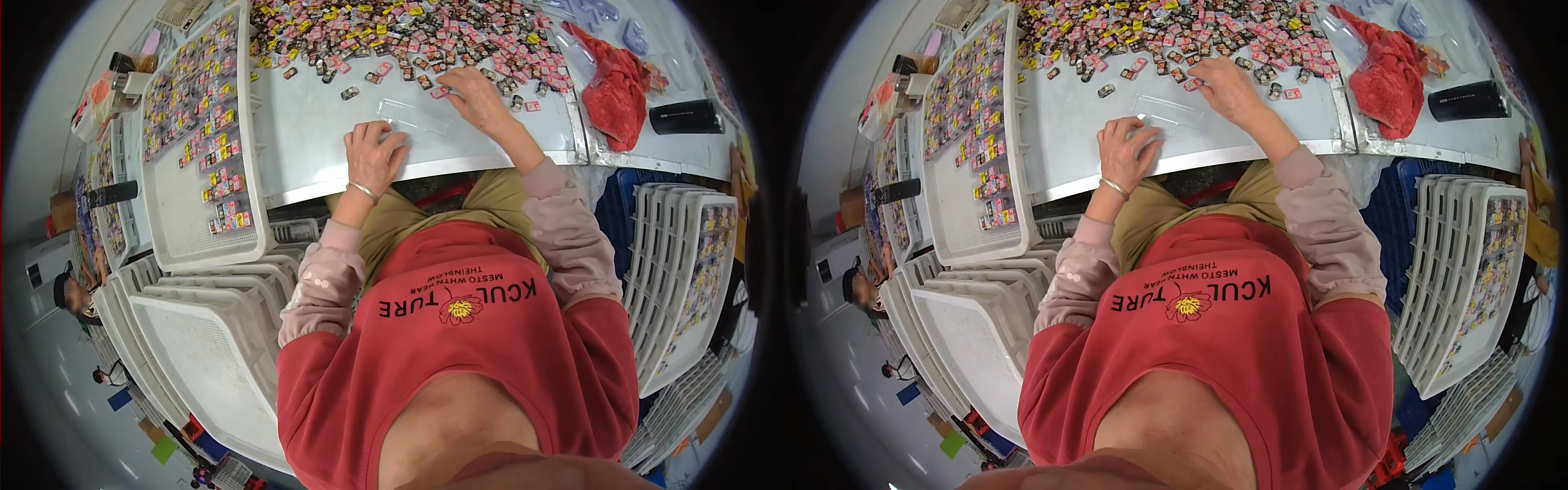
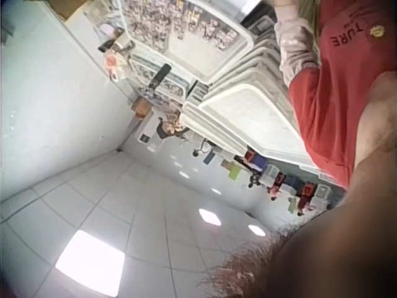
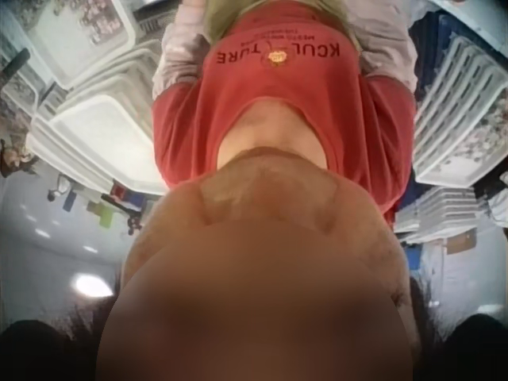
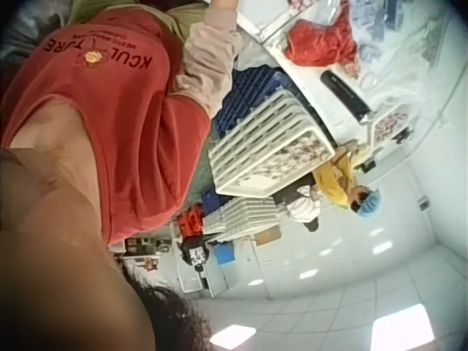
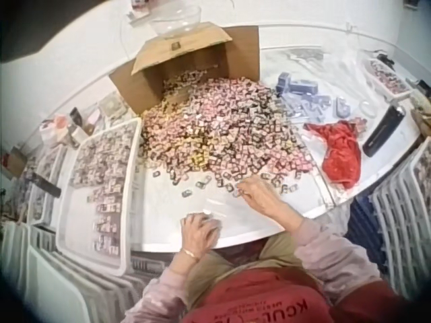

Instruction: Sorting small colorful toy pieces and placing them into clear plastic containers at a factory workstation.

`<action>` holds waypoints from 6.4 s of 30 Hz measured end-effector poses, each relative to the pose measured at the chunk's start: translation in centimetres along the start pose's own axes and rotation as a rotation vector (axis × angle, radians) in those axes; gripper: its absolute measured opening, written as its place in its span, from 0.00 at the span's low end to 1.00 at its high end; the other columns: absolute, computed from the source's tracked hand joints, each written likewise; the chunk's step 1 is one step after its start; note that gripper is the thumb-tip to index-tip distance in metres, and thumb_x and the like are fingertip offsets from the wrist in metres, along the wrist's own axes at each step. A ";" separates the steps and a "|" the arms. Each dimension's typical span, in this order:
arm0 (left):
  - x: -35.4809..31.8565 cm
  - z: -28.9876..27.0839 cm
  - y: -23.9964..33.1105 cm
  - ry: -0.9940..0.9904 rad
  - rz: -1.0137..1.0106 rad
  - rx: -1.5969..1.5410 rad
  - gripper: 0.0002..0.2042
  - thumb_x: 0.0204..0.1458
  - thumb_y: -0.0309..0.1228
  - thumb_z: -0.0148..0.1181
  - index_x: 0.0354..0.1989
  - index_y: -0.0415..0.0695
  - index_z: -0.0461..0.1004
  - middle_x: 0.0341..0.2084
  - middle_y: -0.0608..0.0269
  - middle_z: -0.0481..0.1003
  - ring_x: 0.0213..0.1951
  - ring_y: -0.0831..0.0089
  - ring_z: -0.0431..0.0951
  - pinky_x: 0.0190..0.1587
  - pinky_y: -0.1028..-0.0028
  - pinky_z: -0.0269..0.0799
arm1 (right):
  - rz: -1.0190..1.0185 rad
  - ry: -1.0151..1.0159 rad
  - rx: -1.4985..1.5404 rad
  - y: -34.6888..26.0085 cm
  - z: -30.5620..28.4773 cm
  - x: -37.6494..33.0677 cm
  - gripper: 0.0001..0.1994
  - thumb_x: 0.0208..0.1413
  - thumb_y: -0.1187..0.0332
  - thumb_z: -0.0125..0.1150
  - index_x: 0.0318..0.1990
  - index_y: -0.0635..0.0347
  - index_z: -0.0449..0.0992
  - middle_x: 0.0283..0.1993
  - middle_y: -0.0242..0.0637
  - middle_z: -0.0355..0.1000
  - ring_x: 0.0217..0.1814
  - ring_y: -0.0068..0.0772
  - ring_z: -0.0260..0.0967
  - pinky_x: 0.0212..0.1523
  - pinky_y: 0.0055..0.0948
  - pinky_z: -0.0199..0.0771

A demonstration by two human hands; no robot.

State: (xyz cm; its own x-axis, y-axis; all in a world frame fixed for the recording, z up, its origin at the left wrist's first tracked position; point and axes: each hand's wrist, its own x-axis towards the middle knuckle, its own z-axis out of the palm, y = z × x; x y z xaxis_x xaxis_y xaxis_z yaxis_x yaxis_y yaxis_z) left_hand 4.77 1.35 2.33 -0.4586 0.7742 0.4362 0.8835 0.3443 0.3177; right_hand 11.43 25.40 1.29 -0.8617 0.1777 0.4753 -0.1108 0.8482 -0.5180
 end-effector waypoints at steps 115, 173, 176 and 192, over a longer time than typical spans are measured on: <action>8.2 2.2 -3.7 -0.028 0.014 -0.405 0.10 0.47 0.23 0.54 0.38 0.45 0.77 0.35 0.57 0.76 0.40 0.56 0.75 0.43 0.64 0.72 | 0.600 0.113 0.803 -0.7 -3.5 -0.2 0.13 0.50 0.74 0.67 0.42 0.68 0.75 0.38 0.32 0.75 0.37 0.16 0.71 0.41 0.15 0.71; -2.2 0.5 -2.4 0.236 -0.179 -0.129 0.14 0.40 0.22 0.64 0.39 0.38 0.77 0.41 0.56 0.75 0.42 0.57 0.73 0.45 0.64 0.70 | -0.048 -0.121 0.011 -9.5 7.3 0.3 0.16 0.44 0.76 0.56 0.44 0.61 0.73 0.42 0.40 0.68 0.47 0.43 0.65 0.46 0.39 0.64; -2.2 0.3 -2.3 0.261 -0.189 -0.177 0.14 0.40 0.21 0.64 0.39 0.38 0.77 0.41 0.55 0.75 0.42 0.57 0.73 0.46 0.64 0.70 | 0.007 -0.204 0.196 -7.8 5.7 1.2 0.16 0.46 0.76 0.58 0.45 0.63 0.74 0.41 0.43 0.70 0.44 0.46 0.69 0.44 0.37 0.69; -2.5 0.5 -2.4 0.244 -0.415 -0.365 0.19 0.39 0.20 0.62 0.44 0.40 0.72 0.40 0.54 0.75 0.43 0.56 0.73 0.47 0.63 0.69 | -0.186 -0.102 -0.204 -8.9 6.0 1.6 0.01 0.44 0.73 0.60 0.27 0.57 0.76 0.26 0.35 0.69 0.31 0.40 0.71 0.32 0.38 0.70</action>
State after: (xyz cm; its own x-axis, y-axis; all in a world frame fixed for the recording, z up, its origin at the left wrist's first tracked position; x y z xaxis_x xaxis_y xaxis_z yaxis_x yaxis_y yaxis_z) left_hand 3.79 -1.16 0.09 -0.8046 0.4555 0.3811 0.5564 0.3537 0.7519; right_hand 8.09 15.21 2.40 -0.8821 -0.0326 0.4699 -0.1787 0.9462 -0.2699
